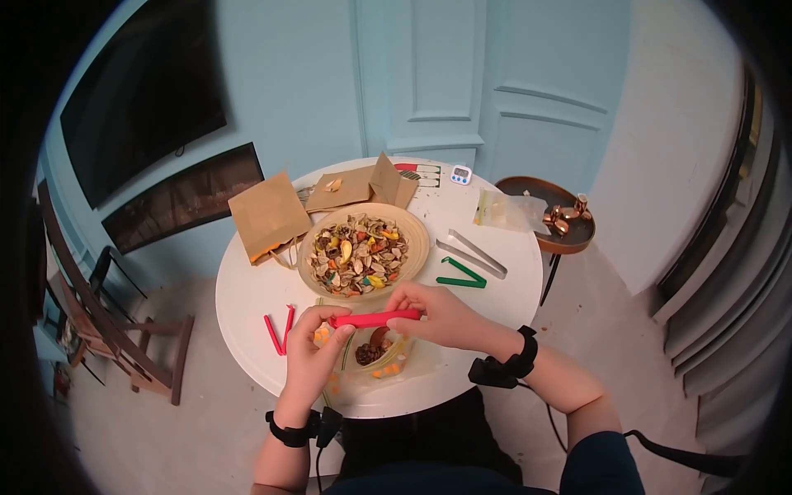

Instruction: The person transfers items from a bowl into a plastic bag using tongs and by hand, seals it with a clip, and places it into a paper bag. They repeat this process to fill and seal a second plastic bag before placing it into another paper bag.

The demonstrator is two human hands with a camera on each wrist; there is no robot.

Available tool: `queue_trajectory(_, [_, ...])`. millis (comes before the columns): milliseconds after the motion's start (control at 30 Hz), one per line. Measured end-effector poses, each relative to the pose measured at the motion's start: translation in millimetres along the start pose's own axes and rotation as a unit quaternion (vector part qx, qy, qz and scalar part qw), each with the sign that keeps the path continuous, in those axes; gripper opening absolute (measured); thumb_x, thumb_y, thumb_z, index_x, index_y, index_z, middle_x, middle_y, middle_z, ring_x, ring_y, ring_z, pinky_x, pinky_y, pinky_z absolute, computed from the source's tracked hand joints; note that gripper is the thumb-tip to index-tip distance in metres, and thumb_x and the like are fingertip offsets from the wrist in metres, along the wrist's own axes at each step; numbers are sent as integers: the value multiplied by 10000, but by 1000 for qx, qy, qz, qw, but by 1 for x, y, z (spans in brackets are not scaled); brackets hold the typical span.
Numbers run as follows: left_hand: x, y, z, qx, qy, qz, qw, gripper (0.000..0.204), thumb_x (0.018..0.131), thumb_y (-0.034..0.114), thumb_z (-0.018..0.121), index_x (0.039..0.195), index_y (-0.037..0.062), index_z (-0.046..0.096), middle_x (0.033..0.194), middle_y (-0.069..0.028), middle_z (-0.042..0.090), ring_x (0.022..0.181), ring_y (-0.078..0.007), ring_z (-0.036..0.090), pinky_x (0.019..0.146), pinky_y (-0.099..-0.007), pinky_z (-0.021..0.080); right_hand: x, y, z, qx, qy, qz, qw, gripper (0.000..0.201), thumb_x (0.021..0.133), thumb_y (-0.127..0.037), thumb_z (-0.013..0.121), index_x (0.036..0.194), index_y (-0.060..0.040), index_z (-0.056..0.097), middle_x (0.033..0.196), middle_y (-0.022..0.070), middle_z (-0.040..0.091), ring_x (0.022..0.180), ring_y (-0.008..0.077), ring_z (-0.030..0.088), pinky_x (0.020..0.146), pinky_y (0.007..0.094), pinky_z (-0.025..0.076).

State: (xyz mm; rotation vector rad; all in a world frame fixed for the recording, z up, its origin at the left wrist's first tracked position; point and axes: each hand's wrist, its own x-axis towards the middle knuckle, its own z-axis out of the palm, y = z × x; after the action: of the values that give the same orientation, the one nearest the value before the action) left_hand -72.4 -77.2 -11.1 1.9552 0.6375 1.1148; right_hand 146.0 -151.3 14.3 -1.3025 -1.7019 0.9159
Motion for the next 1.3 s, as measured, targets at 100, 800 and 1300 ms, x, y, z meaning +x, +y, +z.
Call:
queue_trajectory(100, [-1,0,6,-43,9,-3,999,198,815,85,692,980,9,612,853,-59,607,838,-146,563,788,-267,440,-4,-18,1,-75,-28,7,997,169,885,-154,606,982,-30,541,863,39,632,798,128,606,728,280,470])
queue_trajectory(800, [-3,-7,-3,-135,24,-35,990,159,891,59,568,1035,-8,583,940,-59,623,924,-129,577,851,-259,433,19,-12,-26,173,-256,69,948,252,974,-274,480,991,-36,563,684,-39,499,641,32,480,586,191,395])
queue_trajectory(1300, [-26,-24,-16,-83,12,-64,994,142,908,90,541,981,1,623,994,-70,646,952,-151,577,876,-282,429,100,107,-73,-432,153,-21,889,195,837,-114,566,1005,-30,619,917,156,598,865,333,598,768,415,485])
